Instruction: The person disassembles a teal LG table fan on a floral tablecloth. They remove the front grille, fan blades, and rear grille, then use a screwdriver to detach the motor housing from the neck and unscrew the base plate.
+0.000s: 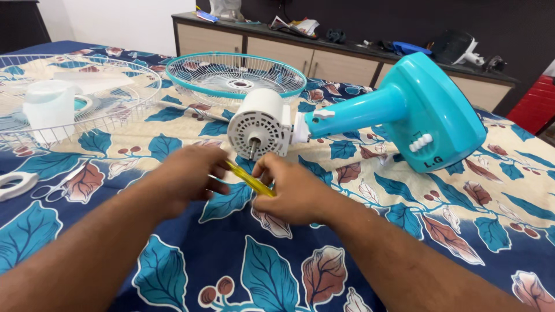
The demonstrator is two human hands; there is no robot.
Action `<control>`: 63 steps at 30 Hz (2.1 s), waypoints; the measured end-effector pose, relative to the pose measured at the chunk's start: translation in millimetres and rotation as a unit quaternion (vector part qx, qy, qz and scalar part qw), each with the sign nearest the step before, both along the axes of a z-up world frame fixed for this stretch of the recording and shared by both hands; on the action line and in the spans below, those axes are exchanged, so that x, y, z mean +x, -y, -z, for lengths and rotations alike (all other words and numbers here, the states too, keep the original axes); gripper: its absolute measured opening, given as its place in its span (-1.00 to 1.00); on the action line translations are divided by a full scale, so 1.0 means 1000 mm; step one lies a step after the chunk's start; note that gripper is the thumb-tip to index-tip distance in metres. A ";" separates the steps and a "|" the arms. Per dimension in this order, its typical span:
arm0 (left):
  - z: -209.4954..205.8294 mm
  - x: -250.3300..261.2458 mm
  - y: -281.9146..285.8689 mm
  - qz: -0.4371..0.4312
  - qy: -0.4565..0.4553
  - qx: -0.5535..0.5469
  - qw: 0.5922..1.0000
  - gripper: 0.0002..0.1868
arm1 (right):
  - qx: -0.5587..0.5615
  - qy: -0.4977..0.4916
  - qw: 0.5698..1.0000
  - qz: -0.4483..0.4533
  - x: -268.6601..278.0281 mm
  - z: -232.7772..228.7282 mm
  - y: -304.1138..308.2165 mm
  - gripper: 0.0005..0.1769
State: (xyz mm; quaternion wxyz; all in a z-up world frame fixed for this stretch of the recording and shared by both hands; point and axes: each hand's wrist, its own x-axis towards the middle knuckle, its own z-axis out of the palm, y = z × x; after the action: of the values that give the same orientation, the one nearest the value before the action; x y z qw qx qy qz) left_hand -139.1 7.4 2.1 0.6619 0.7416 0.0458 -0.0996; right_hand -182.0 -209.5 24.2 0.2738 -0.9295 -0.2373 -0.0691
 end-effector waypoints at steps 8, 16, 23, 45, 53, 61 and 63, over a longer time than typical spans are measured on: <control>0.007 0.053 -0.121 -0.072 0.190 0.556 0.806 -0.63 | 0.022 0.221 0.950 0.218 0.046 -0.022 0.059 -0.48; 0.007 0.056 -0.103 -0.235 0.138 0.462 0.844 -0.21 | 0.018 0.173 0.952 0.253 0.097 -0.024 0.078 -0.59; 0.007 0.053 0.018 -0.063 0.412 0.246 0.875 -0.07 | 0.073 0.242 0.940 0.230 0.102 -0.017 0.078 -0.62; 0.032 0.047 0.042 0.013 0.426 0.221 0.877 0.18 | 0.060 0.380 0.920 0.078 0.109 -0.036 0.106 -0.84; 0.030 0.045 0.043 0.006 0.450 0.227 0.864 0.18 | -0.017 0.320 0.933 0.164 0.108 -0.032 0.106 -0.50; 0.033 0.048 0.043 0.005 0.446 0.232 0.864 0.17 | 0.368 0.123 0.905 0.177 0.112 -0.036 0.101 -0.77; 0.034 0.048 0.042 0.002 0.465 0.225 0.856 0.18 | 0.379 0.097 0.905 0.167 0.109 -0.043 0.103 -0.79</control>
State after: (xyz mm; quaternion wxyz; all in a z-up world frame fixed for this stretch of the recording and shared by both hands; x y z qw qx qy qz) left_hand -90.8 -34.8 -31.6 0.4212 0.8303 -0.2475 0.2683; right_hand -72.9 -312.7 67.7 0.5654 -0.7703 -0.0602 -0.2887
